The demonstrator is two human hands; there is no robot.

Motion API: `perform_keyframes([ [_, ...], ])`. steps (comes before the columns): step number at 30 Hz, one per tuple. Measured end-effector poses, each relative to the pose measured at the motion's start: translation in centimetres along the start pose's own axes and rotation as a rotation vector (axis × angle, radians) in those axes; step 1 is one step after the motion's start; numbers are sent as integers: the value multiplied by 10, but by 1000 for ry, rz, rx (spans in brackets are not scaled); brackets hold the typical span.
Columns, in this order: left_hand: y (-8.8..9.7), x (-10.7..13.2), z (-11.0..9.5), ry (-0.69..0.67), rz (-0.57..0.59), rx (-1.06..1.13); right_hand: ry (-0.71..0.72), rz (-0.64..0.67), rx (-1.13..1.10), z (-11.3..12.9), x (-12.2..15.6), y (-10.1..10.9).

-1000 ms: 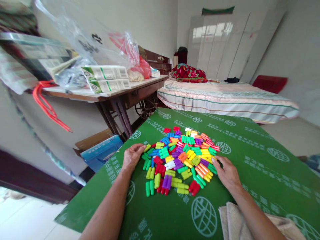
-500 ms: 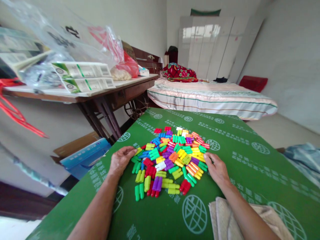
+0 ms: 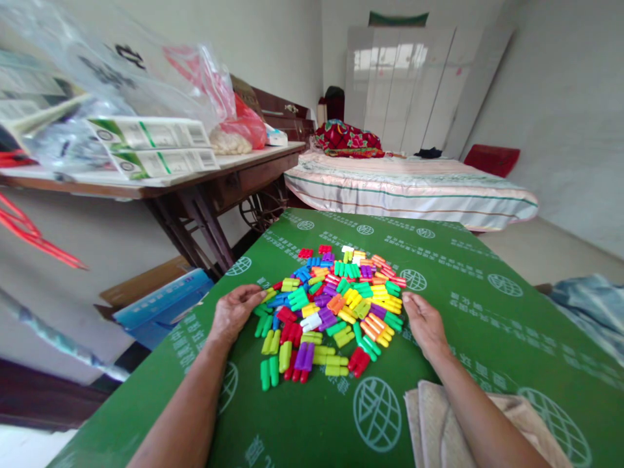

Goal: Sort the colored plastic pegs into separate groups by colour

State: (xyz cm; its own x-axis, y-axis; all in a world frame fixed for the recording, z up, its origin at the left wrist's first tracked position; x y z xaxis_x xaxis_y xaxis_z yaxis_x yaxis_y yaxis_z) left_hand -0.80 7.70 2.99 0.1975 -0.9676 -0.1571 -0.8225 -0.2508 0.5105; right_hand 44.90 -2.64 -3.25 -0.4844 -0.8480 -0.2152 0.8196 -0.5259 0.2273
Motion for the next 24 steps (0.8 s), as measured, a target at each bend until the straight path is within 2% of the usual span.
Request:
perform_keyframes([
  [14, 0, -6, 6, -31, -2, -79, 48, 18, 69, 4, -1, -5],
  [24, 1, -3, -2, -10, -4, -93, 86, 1, 140, 2, -3, -7],
])
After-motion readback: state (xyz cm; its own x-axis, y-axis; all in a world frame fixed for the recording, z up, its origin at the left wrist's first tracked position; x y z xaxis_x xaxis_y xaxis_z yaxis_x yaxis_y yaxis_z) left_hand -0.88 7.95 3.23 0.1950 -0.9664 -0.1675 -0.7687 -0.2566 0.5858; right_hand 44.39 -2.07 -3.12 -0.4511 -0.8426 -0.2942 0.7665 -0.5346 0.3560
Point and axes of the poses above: each hand's wrist, its own x-axis away from the middle knuckle, its own y-axis out of the back of the hand, z = x × y, the point moved 10 cm from there along -x, towards the middle knuckle, and after that the axes turned 6 degrees about -x, right-handed, at the moved point
